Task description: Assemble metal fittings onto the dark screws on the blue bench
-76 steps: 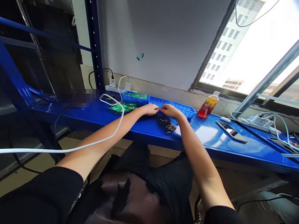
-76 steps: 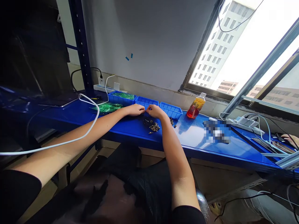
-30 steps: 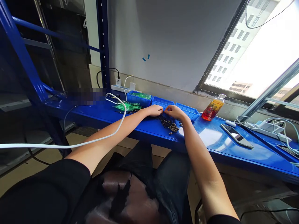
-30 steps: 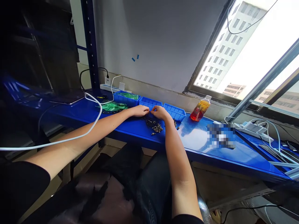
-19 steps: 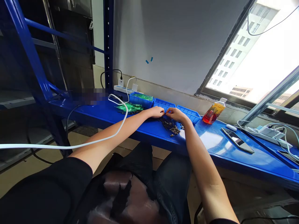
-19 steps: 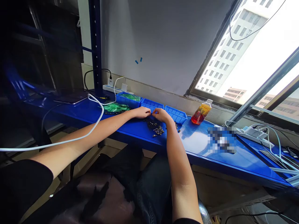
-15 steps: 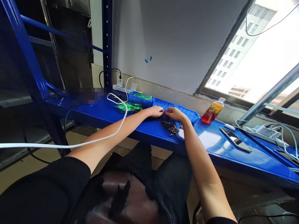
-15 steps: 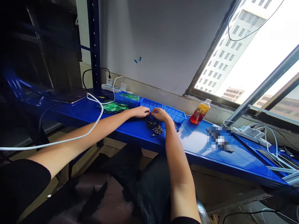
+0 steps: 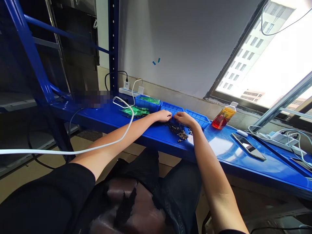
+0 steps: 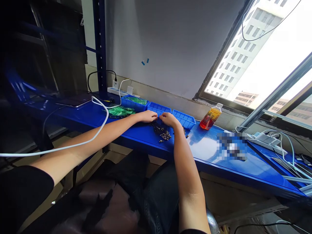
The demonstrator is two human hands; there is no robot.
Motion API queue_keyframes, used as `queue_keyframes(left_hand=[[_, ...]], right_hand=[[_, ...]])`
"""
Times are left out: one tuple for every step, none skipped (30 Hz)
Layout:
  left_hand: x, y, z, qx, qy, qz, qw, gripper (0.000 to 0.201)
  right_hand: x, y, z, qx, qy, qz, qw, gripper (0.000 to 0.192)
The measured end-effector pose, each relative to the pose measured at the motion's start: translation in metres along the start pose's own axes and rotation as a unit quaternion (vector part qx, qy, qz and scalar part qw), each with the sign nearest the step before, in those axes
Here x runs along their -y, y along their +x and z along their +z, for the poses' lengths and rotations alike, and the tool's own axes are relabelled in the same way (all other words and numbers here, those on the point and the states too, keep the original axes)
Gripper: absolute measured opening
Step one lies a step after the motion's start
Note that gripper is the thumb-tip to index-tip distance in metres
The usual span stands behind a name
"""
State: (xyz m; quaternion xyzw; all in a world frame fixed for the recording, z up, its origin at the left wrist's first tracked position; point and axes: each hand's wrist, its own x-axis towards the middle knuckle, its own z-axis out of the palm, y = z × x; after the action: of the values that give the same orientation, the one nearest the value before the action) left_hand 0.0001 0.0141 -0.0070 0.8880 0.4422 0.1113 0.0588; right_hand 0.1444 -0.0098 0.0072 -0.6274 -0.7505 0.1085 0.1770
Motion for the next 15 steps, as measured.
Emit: queue_keyframes(left_hand=[[0.0001,-0.0001,0.0000,-0.005,0.002,0.001,1.000,0.030],[0.0003,-0.0002,0.0001,-0.011,0.002,0.000,1.000,0.030],[0.0005,-0.0003,0.0003,-0.018,0.000,-0.001,1.000,0.030],[0.0007,-0.0003,0.0005,-0.024,-0.002,-0.004,1.000,0.030],[0.0009,-0.0004,0.0007,-0.027,-0.004,-0.006,1.000,0.030],[0.0009,-0.0005,0.0007,-0.027,-0.006,-0.008,1.000,0.030],[0.0008,-0.0008,0.0007,-0.026,-0.006,-0.009,1.000,0.030],[0.0004,-0.0011,0.0005,-0.024,-0.005,-0.010,1.000,0.030],[-0.0001,-0.0016,0.0001,-0.022,-0.004,-0.010,1.000,0.030],[-0.0008,-0.0022,-0.0004,-0.018,-0.005,-0.011,1.000,0.030],[-0.0015,-0.0028,-0.0010,-0.016,-0.007,-0.014,1.000,0.030],[-0.0023,-0.0035,-0.0016,-0.013,-0.010,-0.018,1.000,0.030],[-0.0030,-0.0040,-0.0022,-0.011,-0.013,-0.023,1.000,0.031],[-0.0035,-0.0044,-0.0026,-0.009,-0.015,-0.028,0.999,0.031],[-0.0038,-0.0046,-0.0028,-0.007,-0.017,-0.031,0.999,0.031]], right_hand=[[0.0000,-0.0003,0.0001,-0.001,-0.002,0.002,1.000,0.015],[0.0000,-0.0006,0.0002,-0.003,-0.003,0.004,1.000,0.012],[0.0000,-0.0009,0.0004,-0.005,-0.003,0.005,1.000,0.010],[-0.0001,-0.0012,0.0005,-0.006,-0.001,0.005,1.000,0.010],[-0.0002,-0.0015,0.0007,-0.008,0.000,0.005,1.000,0.011],[-0.0001,-0.0018,0.0008,-0.012,0.002,0.003,1.000,0.012],[0.0000,-0.0021,0.0008,-0.014,0.004,0.001,1.000,0.013],[0.0003,-0.0024,0.0007,-0.016,0.004,0.000,1.000,0.013],[0.0007,-0.0028,0.0006,-0.018,0.002,0.000,1.000,0.012],[0.0012,-0.0031,0.0004,-0.021,0.000,0.000,1.000,0.012],[0.0018,-0.0035,0.0001,-0.023,-0.003,0.000,1.000,0.011],[0.0024,-0.0039,-0.0003,-0.027,-0.005,0.000,1.000,0.010],[0.0031,-0.0041,-0.0007,-0.033,-0.006,0.001,0.999,0.010],[0.0036,-0.0043,-0.0013,-0.042,-0.007,0.001,0.999,0.011],[0.0039,-0.0044,-0.0020,-0.054,-0.008,0.002,0.998,0.011]])
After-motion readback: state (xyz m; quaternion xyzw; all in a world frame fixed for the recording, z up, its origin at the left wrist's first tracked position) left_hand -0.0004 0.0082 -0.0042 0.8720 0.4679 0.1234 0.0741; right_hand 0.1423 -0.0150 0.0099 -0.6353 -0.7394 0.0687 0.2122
